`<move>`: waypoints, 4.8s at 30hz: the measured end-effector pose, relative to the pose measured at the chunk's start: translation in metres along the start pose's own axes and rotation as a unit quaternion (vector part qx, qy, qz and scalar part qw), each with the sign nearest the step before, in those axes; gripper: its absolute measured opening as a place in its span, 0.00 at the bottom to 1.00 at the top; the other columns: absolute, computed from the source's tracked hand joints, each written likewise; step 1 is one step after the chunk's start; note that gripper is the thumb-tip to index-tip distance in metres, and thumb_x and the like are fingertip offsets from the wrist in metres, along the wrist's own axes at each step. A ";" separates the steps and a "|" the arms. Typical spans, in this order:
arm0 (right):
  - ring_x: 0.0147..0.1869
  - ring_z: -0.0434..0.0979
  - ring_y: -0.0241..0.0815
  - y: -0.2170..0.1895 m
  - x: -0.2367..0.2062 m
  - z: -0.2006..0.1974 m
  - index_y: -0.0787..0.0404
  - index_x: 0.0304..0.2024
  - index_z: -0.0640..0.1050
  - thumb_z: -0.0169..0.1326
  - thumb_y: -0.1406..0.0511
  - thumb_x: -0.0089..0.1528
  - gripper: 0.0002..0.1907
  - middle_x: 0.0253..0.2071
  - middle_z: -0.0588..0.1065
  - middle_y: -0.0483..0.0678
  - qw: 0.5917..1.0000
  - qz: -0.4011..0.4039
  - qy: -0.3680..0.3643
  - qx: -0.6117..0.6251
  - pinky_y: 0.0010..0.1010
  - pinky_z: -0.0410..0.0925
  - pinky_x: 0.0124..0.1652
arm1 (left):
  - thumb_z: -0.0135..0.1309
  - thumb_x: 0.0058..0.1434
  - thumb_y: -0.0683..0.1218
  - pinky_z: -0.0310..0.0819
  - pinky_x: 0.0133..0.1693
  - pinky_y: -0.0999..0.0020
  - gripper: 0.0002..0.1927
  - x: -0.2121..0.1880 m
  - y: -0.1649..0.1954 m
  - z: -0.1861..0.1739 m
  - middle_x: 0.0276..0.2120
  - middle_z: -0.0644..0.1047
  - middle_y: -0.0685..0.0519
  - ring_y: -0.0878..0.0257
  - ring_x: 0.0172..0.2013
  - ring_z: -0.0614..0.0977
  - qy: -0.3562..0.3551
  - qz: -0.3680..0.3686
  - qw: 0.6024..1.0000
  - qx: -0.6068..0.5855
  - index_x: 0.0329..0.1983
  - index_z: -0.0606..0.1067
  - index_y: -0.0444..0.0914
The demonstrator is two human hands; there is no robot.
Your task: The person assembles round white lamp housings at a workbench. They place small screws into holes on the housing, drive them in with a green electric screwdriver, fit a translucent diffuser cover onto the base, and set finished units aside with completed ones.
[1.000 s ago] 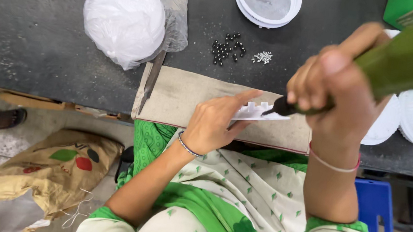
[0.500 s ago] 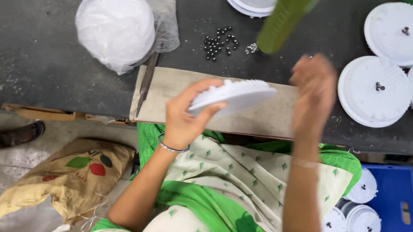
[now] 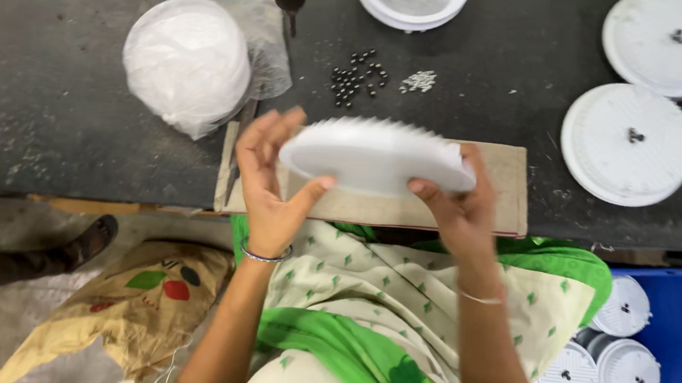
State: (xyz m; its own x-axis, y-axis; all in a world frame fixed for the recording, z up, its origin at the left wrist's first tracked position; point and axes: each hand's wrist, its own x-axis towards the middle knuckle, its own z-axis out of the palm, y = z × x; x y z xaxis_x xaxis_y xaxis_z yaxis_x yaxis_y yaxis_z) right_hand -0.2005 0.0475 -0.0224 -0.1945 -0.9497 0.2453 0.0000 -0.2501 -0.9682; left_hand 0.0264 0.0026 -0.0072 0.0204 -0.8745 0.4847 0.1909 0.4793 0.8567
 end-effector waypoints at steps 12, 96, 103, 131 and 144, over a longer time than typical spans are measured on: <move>0.44 0.79 0.50 -0.059 -0.003 0.036 0.59 0.47 0.79 0.64 0.72 0.54 0.18 0.40 0.79 0.47 0.854 -0.153 -0.160 -0.471 0.41 0.70 0.43 | 0.65 0.57 0.41 0.76 0.50 0.62 0.17 -0.002 0.006 -0.011 0.48 0.82 0.54 0.56 0.48 0.84 -0.238 0.143 0.935 0.220 0.50 0.83 0.47; 0.52 0.79 0.39 -0.105 0.046 -0.025 0.59 0.37 0.85 0.64 0.66 0.57 0.06 0.45 0.79 0.44 0.883 0.073 -0.360 -0.293 0.30 0.70 0.53 | 0.64 0.54 0.41 0.75 0.48 0.57 0.20 -0.010 0.018 0.021 0.43 0.82 0.52 0.52 0.44 0.84 -0.247 0.134 0.924 0.260 0.51 0.77 0.41; 0.49 0.81 0.39 -0.097 0.040 -0.023 0.55 0.41 0.84 0.62 0.73 0.57 0.12 0.48 0.79 0.44 0.889 -0.004 -0.348 -0.297 0.31 0.75 0.48 | 0.64 0.54 0.40 0.75 0.47 0.56 0.20 -0.008 0.016 0.016 0.41 0.81 0.51 0.51 0.44 0.83 -0.241 0.118 0.930 0.253 0.51 0.77 0.40; 0.50 0.78 0.33 -0.071 0.033 -0.035 0.67 0.47 0.79 0.55 0.76 0.68 0.06 0.45 0.79 0.48 0.967 0.038 -0.217 -0.132 0.25 0.73 0.49 | 0.66 0.55 0.43 0.76 0.44 0.58 0.18 -0.001 0.012 0.012 0.40 0.82 0.52 0.51 0.40 0.83 -0.221 0.093 0.939 0.245 0.49 0.77 0.42; 0.47 0.80 0.37 -0.093 0.041 -0.020 0.58 0.41 0.84 0.63 0.75 0.55 0.13 0.41 0.79 0.43 0.905 -0.046 -0.319 -0.278 0.28 0.74 0.47 | 0.66 0.55 0.43 0.75 0.46 0.57 0.19 -0.004 0.013 0.013 0.42 0.82 0.52 0.51 0.41 0.83 -0.229 0.102 0.937 0.243 0.49 0.76 0.41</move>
State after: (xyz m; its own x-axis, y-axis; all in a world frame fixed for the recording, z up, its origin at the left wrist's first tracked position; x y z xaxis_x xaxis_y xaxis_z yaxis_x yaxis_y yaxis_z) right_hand -0.2278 0.0360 0.0770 0.4379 -0.8892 0.1322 -0.5154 -0.3688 -0.7735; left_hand 0.0163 0.0135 0.0038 -0.4365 -0.6907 0.5765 -0.2422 0.7073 0.6641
